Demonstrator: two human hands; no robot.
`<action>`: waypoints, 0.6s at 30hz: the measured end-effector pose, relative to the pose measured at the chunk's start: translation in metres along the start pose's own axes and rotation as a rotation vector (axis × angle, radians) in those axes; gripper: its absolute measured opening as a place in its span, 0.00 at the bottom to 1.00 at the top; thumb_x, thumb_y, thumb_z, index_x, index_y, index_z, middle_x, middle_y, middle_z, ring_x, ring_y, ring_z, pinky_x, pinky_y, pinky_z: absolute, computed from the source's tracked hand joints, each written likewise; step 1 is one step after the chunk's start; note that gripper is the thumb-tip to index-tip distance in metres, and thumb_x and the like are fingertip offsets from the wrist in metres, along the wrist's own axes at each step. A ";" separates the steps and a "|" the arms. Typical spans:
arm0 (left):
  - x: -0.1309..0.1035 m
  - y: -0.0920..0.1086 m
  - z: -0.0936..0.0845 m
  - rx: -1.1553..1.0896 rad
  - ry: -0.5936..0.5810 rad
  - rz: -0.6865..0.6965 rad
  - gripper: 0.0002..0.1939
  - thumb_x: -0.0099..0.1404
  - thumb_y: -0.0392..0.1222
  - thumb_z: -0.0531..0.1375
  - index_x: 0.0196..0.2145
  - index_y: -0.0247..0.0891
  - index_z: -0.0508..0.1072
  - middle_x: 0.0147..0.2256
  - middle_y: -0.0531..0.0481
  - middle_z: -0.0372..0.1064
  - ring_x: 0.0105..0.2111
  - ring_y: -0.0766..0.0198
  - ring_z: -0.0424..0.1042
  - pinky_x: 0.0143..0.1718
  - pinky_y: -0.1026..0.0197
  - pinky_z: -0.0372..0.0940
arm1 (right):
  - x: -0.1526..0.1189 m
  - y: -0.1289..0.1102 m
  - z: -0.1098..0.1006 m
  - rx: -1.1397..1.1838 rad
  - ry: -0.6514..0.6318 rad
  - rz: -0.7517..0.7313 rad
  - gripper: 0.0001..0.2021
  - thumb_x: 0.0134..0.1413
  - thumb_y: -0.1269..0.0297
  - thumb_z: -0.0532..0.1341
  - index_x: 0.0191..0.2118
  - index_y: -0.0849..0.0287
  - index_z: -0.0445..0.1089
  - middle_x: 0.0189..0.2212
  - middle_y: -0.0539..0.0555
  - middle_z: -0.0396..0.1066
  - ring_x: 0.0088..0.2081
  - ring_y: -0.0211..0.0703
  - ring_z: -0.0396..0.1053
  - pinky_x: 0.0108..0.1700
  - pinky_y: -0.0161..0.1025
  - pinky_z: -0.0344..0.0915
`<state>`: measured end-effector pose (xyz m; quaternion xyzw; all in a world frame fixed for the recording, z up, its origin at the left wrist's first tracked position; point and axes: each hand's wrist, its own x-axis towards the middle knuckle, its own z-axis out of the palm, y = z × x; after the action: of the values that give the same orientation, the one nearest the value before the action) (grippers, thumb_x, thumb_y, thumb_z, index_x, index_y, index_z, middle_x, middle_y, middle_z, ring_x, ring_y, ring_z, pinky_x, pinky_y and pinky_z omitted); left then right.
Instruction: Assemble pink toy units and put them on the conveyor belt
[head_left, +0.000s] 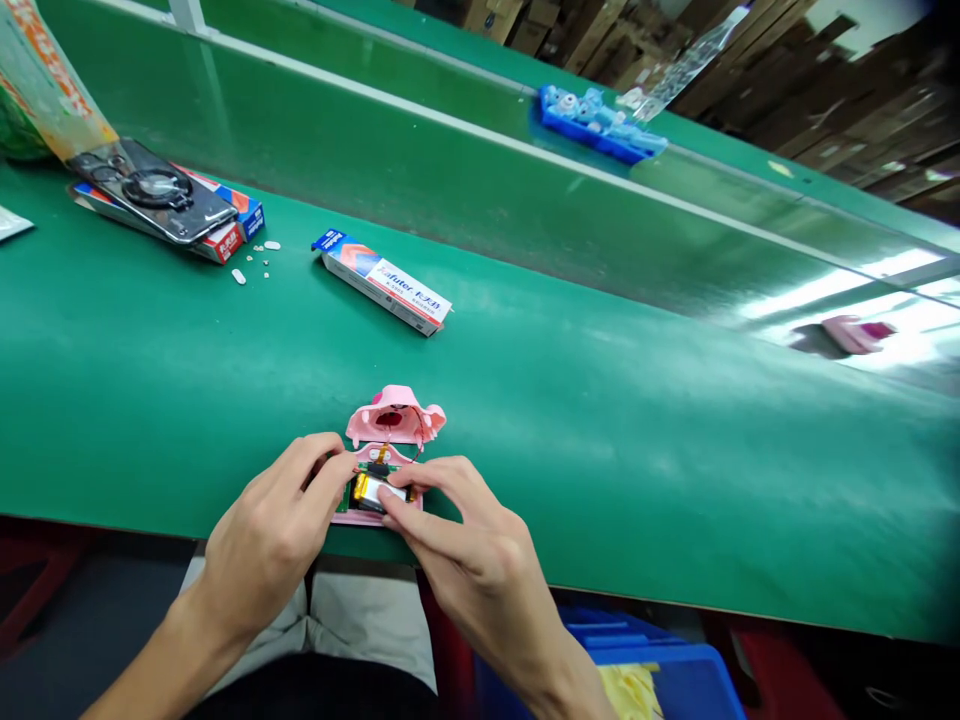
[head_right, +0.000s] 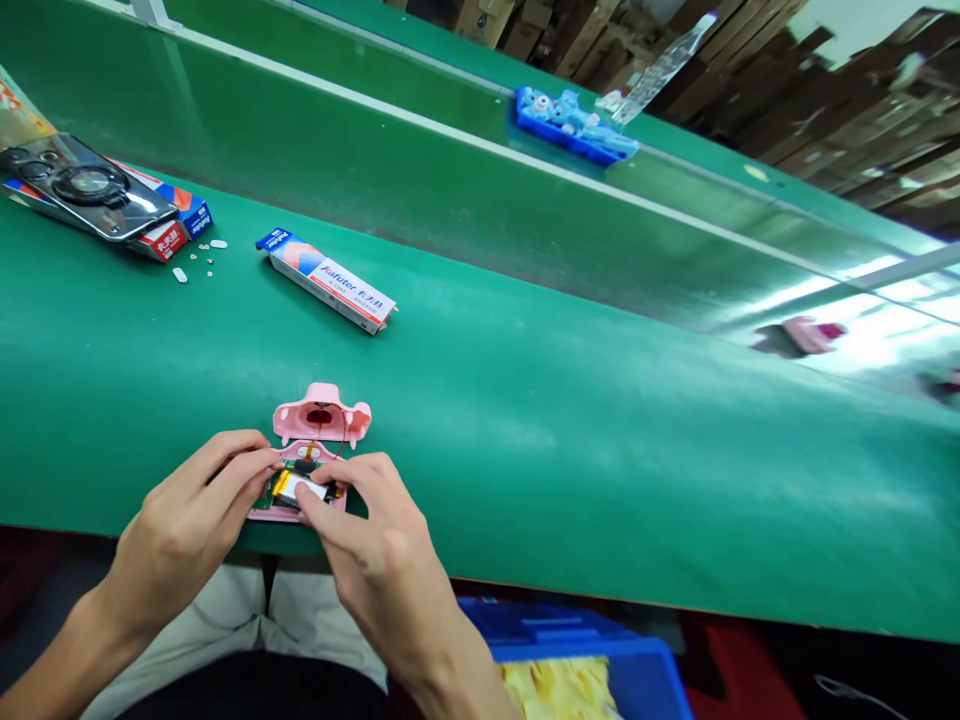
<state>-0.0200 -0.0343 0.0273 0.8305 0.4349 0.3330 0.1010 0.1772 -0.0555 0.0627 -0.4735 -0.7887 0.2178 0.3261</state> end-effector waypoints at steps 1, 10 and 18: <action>0.000 0.000 0.000 0.003 -0.006 0.001 0.09 0.73 0.28 0.54 0.48 0.33 0.70 0.45 0.43 0.69 0.44 0.60 0.73 0.46 0.60 0.68 | 0.000 0.001 0.001 -0.013 -0.007 -0.005 0.19 0.61 0.82 0.59 0.49 0.54 0.76 0.44 0.56 0.74 0.46 0.43 0.68 0.41 0.40 0.74; 0.001 -0.009 -0.016 -0.036 -0.244 0.126 0.19 0.76 0.45 0.52 0.59 0.32 0.64 0.55 0.37 0.67 0.51 0.50 0.70 0.48 0.50 0.73 | -0.006 -0.002 0.003 -0.392 -0.104 -0.115 0.14 0.66 0.73 0.58 0.54 0.61 0.73 0.56 0.57 0.73 0.54 0.53 0.64 0.50 0.49 0.72; 0.000 -0.013 -0.017 -0.043 -0.218 0.172 0.12 0.75 0.40 0.54 0.53 0.34 0.68 0.53 0.37 0.69 0.49 0.51 0.72 0.47 0.51 0.73 | -0.023 0.014 0.024 -0.417 0.187 -0.174 0.22 0.62 0.79 0.60 0.57 0.51 0.72 0.50 0.46 0.78 0.48 0.47 0.69 0.45 0.45 0.66</action>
<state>-0.0394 -0.0282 0.0344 0.8935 0.3415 0.2577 0.1365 0.1762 -0.0709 0.0303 -0.4789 -0.8209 -0.0234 0.3102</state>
